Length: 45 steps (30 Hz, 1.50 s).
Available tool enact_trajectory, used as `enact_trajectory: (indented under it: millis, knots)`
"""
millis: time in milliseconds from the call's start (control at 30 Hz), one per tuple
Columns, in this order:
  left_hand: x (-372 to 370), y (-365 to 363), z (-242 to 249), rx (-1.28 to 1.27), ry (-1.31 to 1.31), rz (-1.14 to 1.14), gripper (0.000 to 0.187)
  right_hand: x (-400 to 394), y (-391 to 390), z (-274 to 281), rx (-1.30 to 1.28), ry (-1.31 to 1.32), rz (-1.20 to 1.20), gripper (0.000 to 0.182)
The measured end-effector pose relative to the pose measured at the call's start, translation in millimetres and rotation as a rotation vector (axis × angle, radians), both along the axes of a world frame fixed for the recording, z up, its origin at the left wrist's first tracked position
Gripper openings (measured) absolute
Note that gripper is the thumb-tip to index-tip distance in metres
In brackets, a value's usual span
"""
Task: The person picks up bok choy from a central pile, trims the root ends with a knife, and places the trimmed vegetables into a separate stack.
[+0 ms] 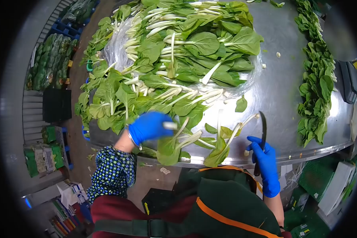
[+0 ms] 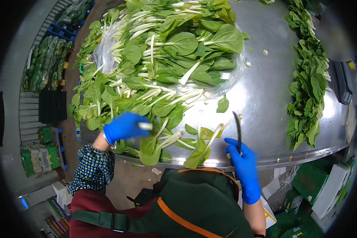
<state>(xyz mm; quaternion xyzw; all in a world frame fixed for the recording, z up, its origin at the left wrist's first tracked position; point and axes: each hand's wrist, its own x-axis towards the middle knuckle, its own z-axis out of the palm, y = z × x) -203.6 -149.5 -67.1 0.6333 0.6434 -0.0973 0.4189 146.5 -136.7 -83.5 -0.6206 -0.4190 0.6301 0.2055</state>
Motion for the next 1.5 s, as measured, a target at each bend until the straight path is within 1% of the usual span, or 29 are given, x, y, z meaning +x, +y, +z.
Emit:
enact_trajectory:
  millis: [100,167,233,267,300,367,400,433,500,533,567,633,667,700,767,833,867,933,967,1033,1067,1133,1167,1233,1300,1367,1400,1433,1500]
  knots:
    - [-12.3,31.9,-16.4,0.681,0.023,0.309,0.027,-23.3,-4.6,12.4,-0.029,-0.008,0.062,0.025]
    - [-4.2,52.5,-34.2,0.775,0.022,0.178,0.027,-31.9,-7.9,16.3,0.055,-0.022,0.112,0.025]
    - [18.4,57.4,-64.3,0.643,0.090,0.111,0.027,-29.7,-10.6,13.1,0.098,-0.056,0.148,0.025]
    - [23.4,57.0,-82.7,0.625,0.177,-0.003,0.032,-28.9,-11.3,13.0,0.155,-0.056,0.166,0.026]
    - [25.6,55.5,-82.2,0.625,0.171,-0.004,0.032,-28.0,-11.6,12.6,0.211,-0.054,0.186,0.026]
    - [30.4,56.1,-76.4,0.078,0.088,-0.215,0.038,-17.5,-14.8,5.4,0.206,-0.063,0.154,0.026]
    - [30.9,52.2,-63.3,0.042,-0.023,-0.236,0.042,-12.8,-18.0,3.7,0.191,-0.065,0.131,0.026]
    - [33.5,51.3,-66.7,0.035,-0.031,-0.237,0.042,-10.5,-19.3,4.8,0.182,-0.071,0.130,0.026]
    - [39.6,57.3,-71.7,0.305,-0.120,-0.104,0.041,-8.4,-17.0,10.1,-0.047,-0.015,0.044,0.026]
    - [53.2,65.0,-66.1,0.459,-0.061,-0.026,0.040,-10.0,-16.8,11.6,-0.042,-0.016,0.041,0.026]
    - [60.6,67.2,-88.0,0.661,-0.071,0.005,0.038,-14.6,-16.6,13.3,-0.031,-0.005,0.047,0.026]
    - [84.4,64.1,-98.1,0.608,-0.014,-0.097,0.038,-20.4,-15.0,16.5,-0.001,0.005,0.043,0.026]
    - [91.3,57.5,-121.6,0.667,0.005,-0.123,0.035,-21.3,-13.8,17.0,0.066,-0.017,0.071,0.025]
    - [92.9,56.7,-125.8,0.628,-0.054,-0.064,0.036,-19.6,-12.3,17.6,0.128,-0.039,0.099,0.025]
    - [83.0,52.7,-130.1,0.508,-0.321,0.214,0.038,-3.1,-0.6,28.4,0.233,-0.065,0.087,0.026]
    - [81.5,47.8,-78.1,0.541,-0.481,0.291,0.035,20.6,19.3,50.4,0.114,-0.029,-0.311,0.027]
    - [83.1,44.1,-48.9,0.503,-0.527,0.328,0.036,23.3,18.1,49.4,0.105,-0.034,-0.317,0.027]
    - [88.1,42.1,-0.4,0.482,-0.568,0.359,0.036,24.7,21.2,47.1,0.441,-0.237,0.342,0.032]
    - [92.6,39.2,16.0,0.435,-0.595,0.366,0.036,17.9,22.0,47.0,0.451,-0.239,0.330,0.032]
    - [103.0,32.9,34.7,0.387,-0.633,0.369,0.036,-7.6,22.0,50.0,0.802,-0.169,0.366,0.037]
    - [108.1,28.7,39.1,0.321,-0.699,0.386,0.035,-16.5,25.6,54.2,0.800,-0.177,0.368,0.037]
    - [118.7,24.9,54.2,0.190,-0.837,0.429,0.035,-30.7,35.2,61.3,0.994,-0.269,0.386,0.039]
    - [118.1,22.0,52.9,0.178,-0.833,0.424,0.035,-32.8,37.5,60.8,0.984,-0.270,0.378,0.039]
    - [115.2,18.3,53.5,-0.014,-0.832,0.431,0.035,-35.1,42.2,60.6,1.063,-0.364,0.448,0.037]
    - [117.8,15.5,57.3,-0.046,-0.938,0.503,0.033,-23.9,46.1,43.3,1.070,-0.335,0.458,0.037]
    - [107.7,15.7,55.0,-0.041,-0.879,0.332,0.033,3.6,54.8,12.2,0.802,-0.357,0.584,0.037]
    - [105.7,12.1,51.6,0.044,-0.809,0.325,0.033,15.2,53.4,0.3,0.667,-0.392,0.602,0.037]
    - [105.8,15.0,50.9,0.050,-0.812,0.330,0.033,8.7,49.1,11.3,0.671,-0.394,0.609,0.037]
    - [111.0,18.3,47.3,0.085,-0.753,0.309,0.034,-12.2,32.2,35.1,0.200,0.062,0.168,0.037]
